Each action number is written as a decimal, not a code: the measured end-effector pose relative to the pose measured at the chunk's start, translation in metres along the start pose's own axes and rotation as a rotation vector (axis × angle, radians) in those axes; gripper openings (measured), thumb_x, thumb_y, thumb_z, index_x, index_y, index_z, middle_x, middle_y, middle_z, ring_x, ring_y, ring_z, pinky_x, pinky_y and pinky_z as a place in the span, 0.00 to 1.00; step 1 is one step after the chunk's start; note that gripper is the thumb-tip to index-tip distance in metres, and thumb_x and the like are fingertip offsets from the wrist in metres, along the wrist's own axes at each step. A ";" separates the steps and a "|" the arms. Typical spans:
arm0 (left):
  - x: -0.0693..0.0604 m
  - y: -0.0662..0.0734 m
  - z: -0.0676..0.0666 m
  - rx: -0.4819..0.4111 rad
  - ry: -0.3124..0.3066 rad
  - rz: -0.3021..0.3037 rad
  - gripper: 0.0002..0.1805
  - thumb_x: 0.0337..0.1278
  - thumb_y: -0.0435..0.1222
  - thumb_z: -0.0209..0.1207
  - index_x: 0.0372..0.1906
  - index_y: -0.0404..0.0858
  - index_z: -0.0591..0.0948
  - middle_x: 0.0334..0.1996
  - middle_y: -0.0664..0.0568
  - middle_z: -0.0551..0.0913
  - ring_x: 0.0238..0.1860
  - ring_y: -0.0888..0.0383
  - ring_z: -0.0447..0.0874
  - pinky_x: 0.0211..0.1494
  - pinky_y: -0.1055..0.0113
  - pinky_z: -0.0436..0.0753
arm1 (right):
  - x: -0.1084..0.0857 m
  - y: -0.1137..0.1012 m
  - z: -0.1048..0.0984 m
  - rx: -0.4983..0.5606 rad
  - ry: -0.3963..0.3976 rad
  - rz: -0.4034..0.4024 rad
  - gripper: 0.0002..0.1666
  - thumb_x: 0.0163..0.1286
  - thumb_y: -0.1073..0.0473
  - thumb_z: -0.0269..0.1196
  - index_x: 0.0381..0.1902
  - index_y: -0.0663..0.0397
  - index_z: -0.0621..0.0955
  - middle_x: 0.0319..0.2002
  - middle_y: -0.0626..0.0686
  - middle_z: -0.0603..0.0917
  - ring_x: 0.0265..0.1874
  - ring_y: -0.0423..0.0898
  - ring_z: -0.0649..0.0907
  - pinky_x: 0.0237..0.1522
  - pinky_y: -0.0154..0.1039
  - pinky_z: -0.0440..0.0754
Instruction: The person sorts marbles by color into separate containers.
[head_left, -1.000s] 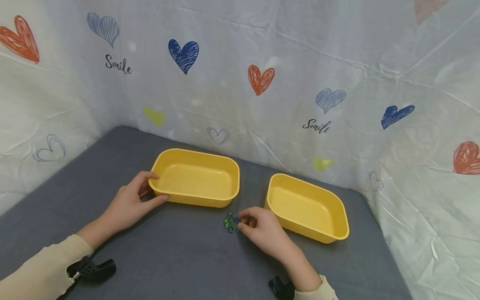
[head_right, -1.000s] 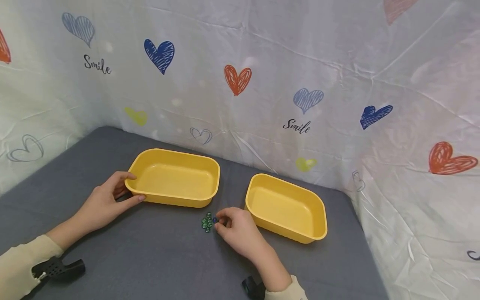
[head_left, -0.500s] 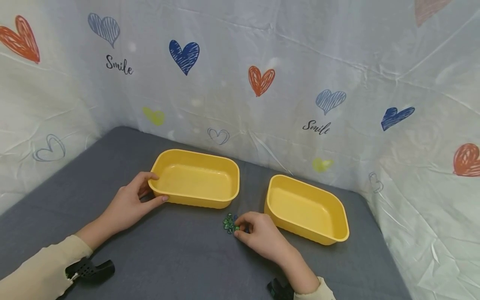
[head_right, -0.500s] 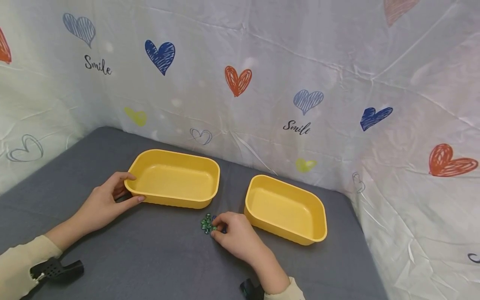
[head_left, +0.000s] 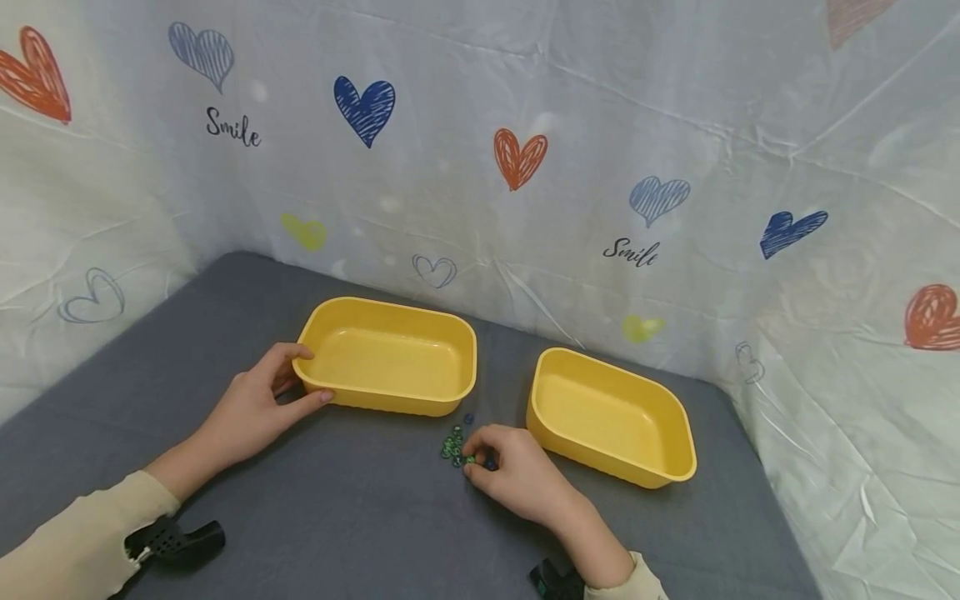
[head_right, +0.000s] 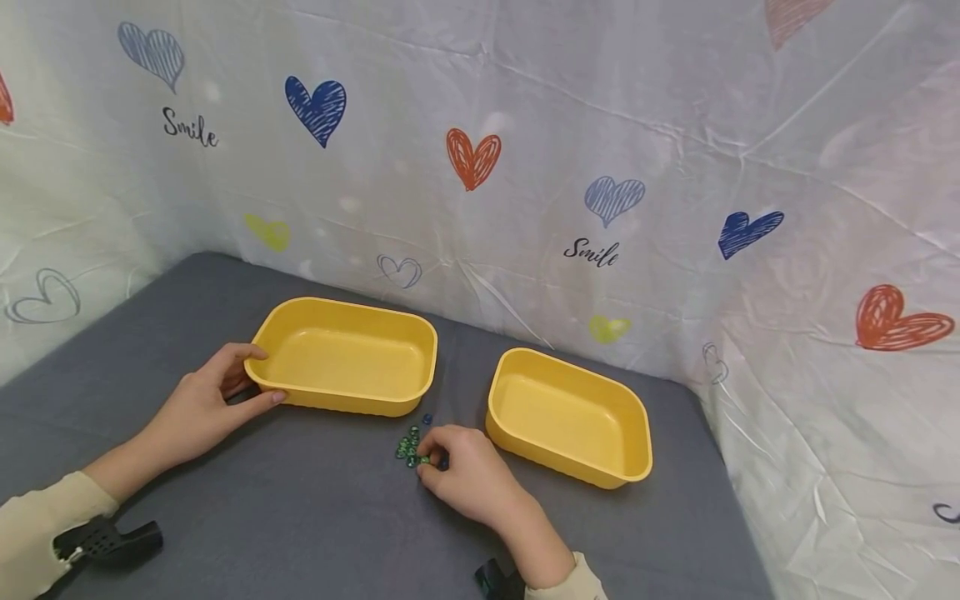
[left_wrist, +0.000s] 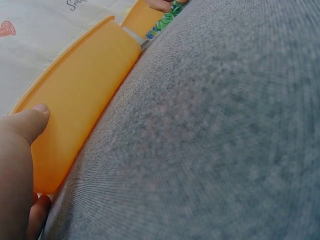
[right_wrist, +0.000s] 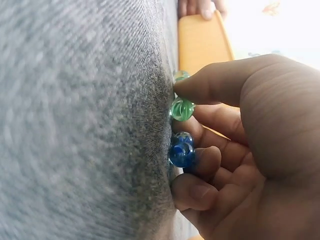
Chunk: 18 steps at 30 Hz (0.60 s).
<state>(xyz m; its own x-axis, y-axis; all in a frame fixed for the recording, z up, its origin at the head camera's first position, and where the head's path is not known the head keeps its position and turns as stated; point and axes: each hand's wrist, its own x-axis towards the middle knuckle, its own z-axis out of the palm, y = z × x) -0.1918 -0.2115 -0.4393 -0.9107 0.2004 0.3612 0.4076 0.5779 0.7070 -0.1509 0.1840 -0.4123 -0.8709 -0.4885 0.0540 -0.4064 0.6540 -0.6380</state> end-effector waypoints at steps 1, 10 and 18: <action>0.000 0.001 0.000 0.000 0.000 0.000 0.35 0.69 0.46 0.76 0.69 0.37 0.71 0.68 0.28 0.80 0.63 0.32 0.86 0.58 0.37 0.84 | 0.000 0.000 0.000 0.003 -0.001 -0.001 0.06 0.72 0.63 0.73 0.42 0.46 0.89 0.33 0.40 0.83 0.21 0.36 0.74 0.27 0.35 0.77; -0.001 0.002 -0.001 0.002 -0.001 -0.006 0.35 0.69 0.46 0.76 0.70 0.39 0.72 0.69 0.29 0.80 0.63 0.33 0.86 0.59 0.36 0.84 | 0.000 0.000 -0.001 0.045 -0.003 0.025 0.06 0.74 0.62 0.71 0.44 0.43 0.88 0.32 0.39 0.84 0.19 0.36 0.74 0.25 0.34 0.76; -0.001 0.002 -0.001 -0.008 -0.003 -0.007 0.35 0.69 0.46 0.76 0.70 0.39 0.72 0.69 0.30 0.80 0.63 0.32 0.85 0.60 0.35 0.84 | 0.000 -0.002 -0.002 0.065 0.005 0.040 0.07 0.75 0.63 0.69 0.44 0.42 0.88 0.32 0.39 0.85 0.17 0.37 0.73 0.24 0.34 0.76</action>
<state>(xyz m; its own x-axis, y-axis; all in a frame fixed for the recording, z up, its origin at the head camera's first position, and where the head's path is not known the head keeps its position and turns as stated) -0.1901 -0.2110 -0.4373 -0.9138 0.1983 0.3544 0.4015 0.5729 0.7146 -0.1507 0.1838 -0.4094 -0.8875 -0.4597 0.0313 -0.3525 0.6337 -0.6886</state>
